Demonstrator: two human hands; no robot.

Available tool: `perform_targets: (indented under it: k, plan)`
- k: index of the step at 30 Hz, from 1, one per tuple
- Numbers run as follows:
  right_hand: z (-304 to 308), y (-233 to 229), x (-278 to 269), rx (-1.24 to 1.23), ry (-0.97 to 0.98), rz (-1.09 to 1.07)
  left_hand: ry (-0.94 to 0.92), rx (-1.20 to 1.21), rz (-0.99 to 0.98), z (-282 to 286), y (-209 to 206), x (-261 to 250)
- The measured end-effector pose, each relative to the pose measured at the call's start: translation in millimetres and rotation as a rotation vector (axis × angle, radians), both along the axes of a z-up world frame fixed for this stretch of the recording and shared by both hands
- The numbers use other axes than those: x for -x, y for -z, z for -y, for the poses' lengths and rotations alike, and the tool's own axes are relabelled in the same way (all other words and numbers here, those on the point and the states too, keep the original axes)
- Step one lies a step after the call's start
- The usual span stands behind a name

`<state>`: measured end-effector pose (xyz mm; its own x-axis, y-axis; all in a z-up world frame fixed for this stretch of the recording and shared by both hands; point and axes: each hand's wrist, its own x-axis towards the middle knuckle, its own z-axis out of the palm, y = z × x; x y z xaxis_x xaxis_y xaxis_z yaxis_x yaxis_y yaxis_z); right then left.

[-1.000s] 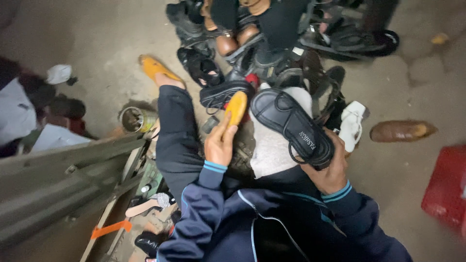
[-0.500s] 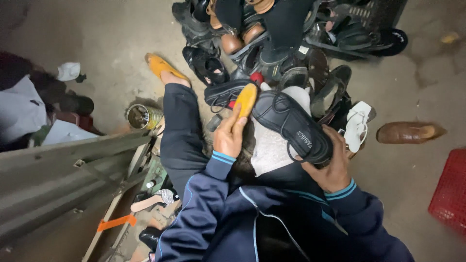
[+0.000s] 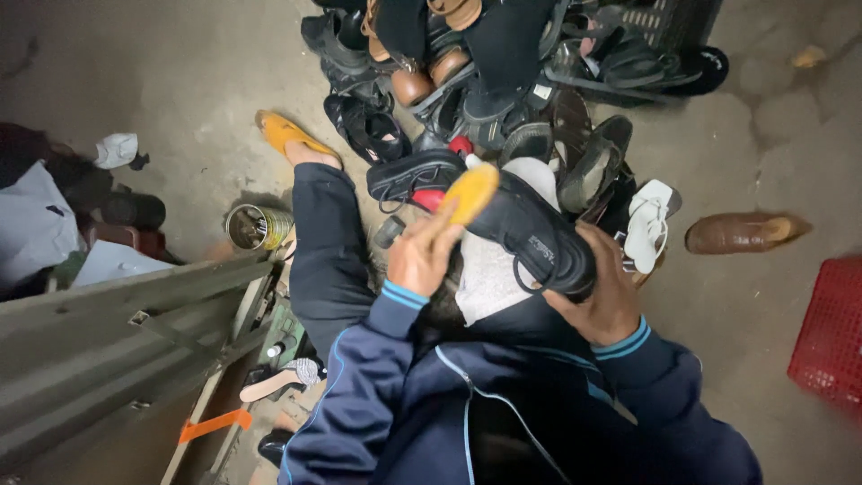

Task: The person sits on the floor and cleans a black sandal using a brush and a cloth. They scrub the sole and upper parts of the sandal, then wipe it with a cloth. The person handles the sandal one at a time and uses a brush and cloth to clean it.

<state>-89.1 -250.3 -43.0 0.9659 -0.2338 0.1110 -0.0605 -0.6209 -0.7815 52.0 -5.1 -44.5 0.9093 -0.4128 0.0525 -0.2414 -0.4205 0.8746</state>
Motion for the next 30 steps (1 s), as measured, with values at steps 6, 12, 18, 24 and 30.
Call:
perform_targets:
  k: [6,12,18,24,30]
  plan:
    - [-3.0,-12.9,-6.7,0.019,-0.005,-0.032,0.106,0.094,0.063,5.3,-5.2,11.7]
    - [-2.8,-17.2,-11.5,0.106,-0.019,-0.073,0.101,0.137,0.022,11.1,-29.4,19.8]
    - [-11.3,-20.0,-19.6,0.179,0.024,-0.022,0.0,0.118,-0.072,11.8,-44.7,19.9]
    - [-10.3,-24.7,-19.3,0.171,0.109,-0.037,0.111,0.275,-0.125,3.4,-26.1,41.2]
    - [-19.7,-36.1,-32.4,0.146,0.111,-0.014,0.188,0.304,-0.015,15.2,-50.6,56.4]
